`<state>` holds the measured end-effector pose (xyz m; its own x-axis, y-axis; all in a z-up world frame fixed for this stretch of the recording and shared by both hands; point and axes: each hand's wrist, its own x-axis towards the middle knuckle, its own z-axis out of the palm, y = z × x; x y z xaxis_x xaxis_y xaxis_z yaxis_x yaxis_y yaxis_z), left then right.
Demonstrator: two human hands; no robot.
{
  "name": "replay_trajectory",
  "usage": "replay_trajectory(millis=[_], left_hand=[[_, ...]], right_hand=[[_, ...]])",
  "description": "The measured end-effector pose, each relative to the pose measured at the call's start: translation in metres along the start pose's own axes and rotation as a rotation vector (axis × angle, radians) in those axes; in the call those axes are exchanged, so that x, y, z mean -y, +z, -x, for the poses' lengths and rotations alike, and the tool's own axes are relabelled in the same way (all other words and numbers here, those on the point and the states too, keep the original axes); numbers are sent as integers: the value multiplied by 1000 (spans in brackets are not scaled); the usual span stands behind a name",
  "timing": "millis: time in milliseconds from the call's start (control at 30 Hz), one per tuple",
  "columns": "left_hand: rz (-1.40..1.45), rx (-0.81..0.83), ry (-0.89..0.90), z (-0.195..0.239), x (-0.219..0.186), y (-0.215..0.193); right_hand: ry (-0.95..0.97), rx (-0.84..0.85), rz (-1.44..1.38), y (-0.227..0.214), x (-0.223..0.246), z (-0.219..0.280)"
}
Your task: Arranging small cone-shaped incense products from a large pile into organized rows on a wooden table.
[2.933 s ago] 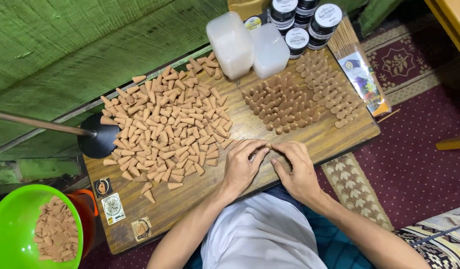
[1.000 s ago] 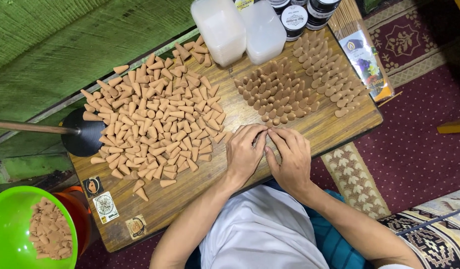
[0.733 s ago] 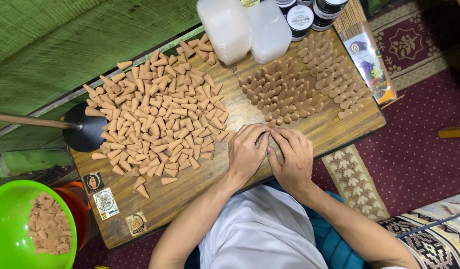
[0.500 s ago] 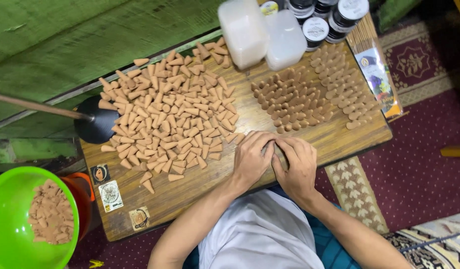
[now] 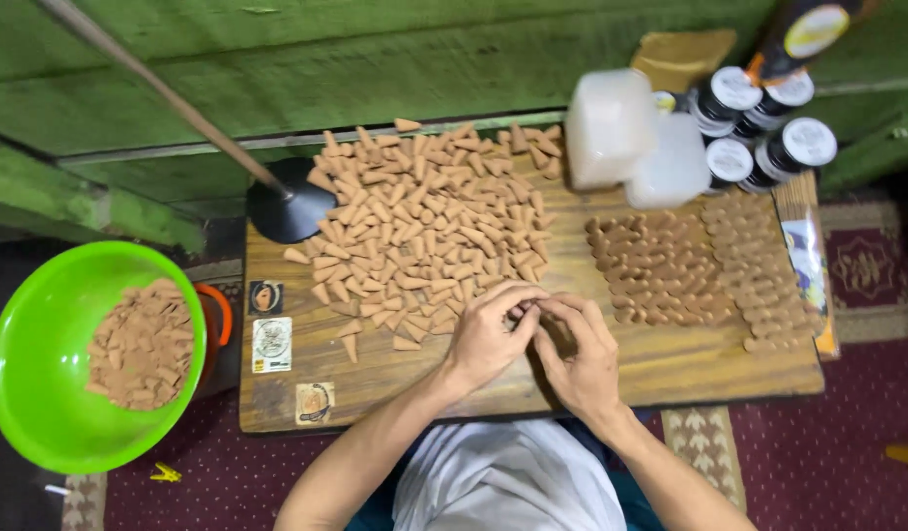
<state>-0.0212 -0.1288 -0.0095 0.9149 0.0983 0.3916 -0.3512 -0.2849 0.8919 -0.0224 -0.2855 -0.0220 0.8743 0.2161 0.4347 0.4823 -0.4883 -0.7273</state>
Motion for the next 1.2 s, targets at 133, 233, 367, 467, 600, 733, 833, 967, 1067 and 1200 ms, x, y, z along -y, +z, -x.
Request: replay_trajectory(millis=[133, 233, 367, 467, 600, 733, 833, 967, 1067, 1200], left_hand=[[29, -57, -32, -14, -2, -46], [139, -127, -94, -18, 4, -69], [309, -227, -186, -26, 25, -92], [286, -278, -215, -43, 40, -115], [154, -334, -252, -70, 75, -145], [-170, -364, -134, -87, 89, -171], [-357, -354, -32, -86, 104, -172], [-640, -159, -36, -83, 110, -173], [-801, -74, -57, -81, 122, -169], [-935, -63, -22, -79, 133, -166]], right_hand=[[-17, 59, -83, 24, 31, -40], [22, 65, -223, 48, 51, -66], [-18, 76, -295, 88, 56, -95], [-49, 114, -326, 121, 46, -119], [-35, 204, -266, 144, 51, -161], [-88, 245, -33, 163, 36, -186], [-183, 298, 87, 175, 36, -192], [-305, 393, 409, 192, 29, -187], [-318, 426, 541, 197, 25, -180], [-305, 420, 588, 202, 17, -181]])
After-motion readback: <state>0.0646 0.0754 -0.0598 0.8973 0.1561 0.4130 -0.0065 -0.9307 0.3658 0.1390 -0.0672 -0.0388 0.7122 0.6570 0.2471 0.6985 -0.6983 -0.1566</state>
